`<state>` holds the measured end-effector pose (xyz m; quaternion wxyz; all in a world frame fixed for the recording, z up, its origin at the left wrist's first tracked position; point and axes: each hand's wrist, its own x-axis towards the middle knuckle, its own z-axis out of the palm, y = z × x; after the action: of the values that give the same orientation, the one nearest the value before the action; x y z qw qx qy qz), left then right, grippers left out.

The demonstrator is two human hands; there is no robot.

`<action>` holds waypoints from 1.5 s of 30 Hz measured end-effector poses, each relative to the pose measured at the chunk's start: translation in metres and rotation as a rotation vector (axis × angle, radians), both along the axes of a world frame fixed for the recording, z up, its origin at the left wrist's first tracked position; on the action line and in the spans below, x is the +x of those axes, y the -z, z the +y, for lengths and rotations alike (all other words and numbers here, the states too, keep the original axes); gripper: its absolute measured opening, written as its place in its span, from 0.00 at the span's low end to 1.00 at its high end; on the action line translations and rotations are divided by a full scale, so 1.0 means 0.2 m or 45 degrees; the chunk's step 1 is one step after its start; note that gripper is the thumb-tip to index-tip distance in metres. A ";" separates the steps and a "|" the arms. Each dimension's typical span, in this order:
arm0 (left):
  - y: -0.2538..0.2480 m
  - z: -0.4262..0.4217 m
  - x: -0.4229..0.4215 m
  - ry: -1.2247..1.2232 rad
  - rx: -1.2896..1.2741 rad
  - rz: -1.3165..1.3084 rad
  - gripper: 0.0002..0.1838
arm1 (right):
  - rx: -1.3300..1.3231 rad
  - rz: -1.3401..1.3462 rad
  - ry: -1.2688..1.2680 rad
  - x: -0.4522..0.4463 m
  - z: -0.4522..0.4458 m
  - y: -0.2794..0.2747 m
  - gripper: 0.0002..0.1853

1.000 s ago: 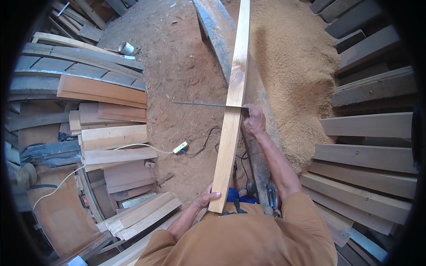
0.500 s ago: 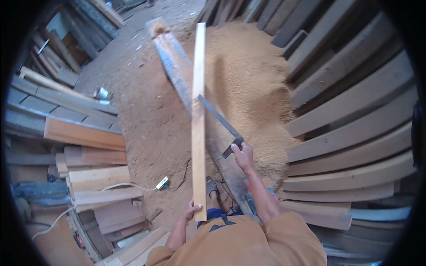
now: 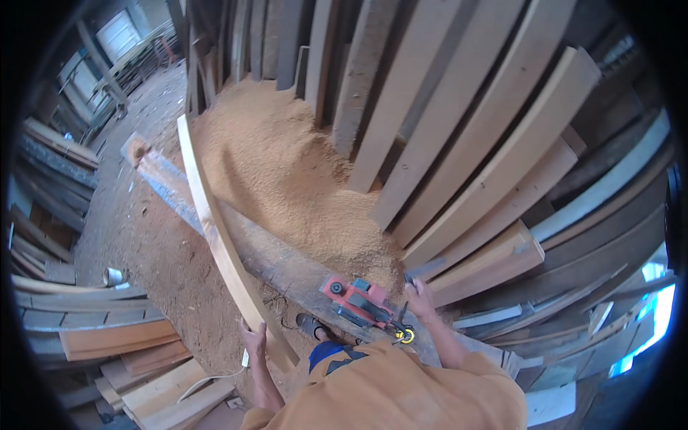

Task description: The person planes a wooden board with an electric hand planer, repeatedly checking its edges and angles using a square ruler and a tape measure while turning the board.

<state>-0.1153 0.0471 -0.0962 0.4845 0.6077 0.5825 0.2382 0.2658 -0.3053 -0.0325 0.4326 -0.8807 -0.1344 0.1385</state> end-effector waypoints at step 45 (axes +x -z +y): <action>-0.01 -0.13 -0.61 0.191 0.028 0.881 0.39 | -0.353 -0.073 0.171 0.41 0.17 0.32 0.17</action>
<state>-0.2380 0.0210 -0.0939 0.2681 0.6986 0.6633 -0.0116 0.3488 -0.2709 -0.0957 0.3111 -0.9426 -0.0669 0.1012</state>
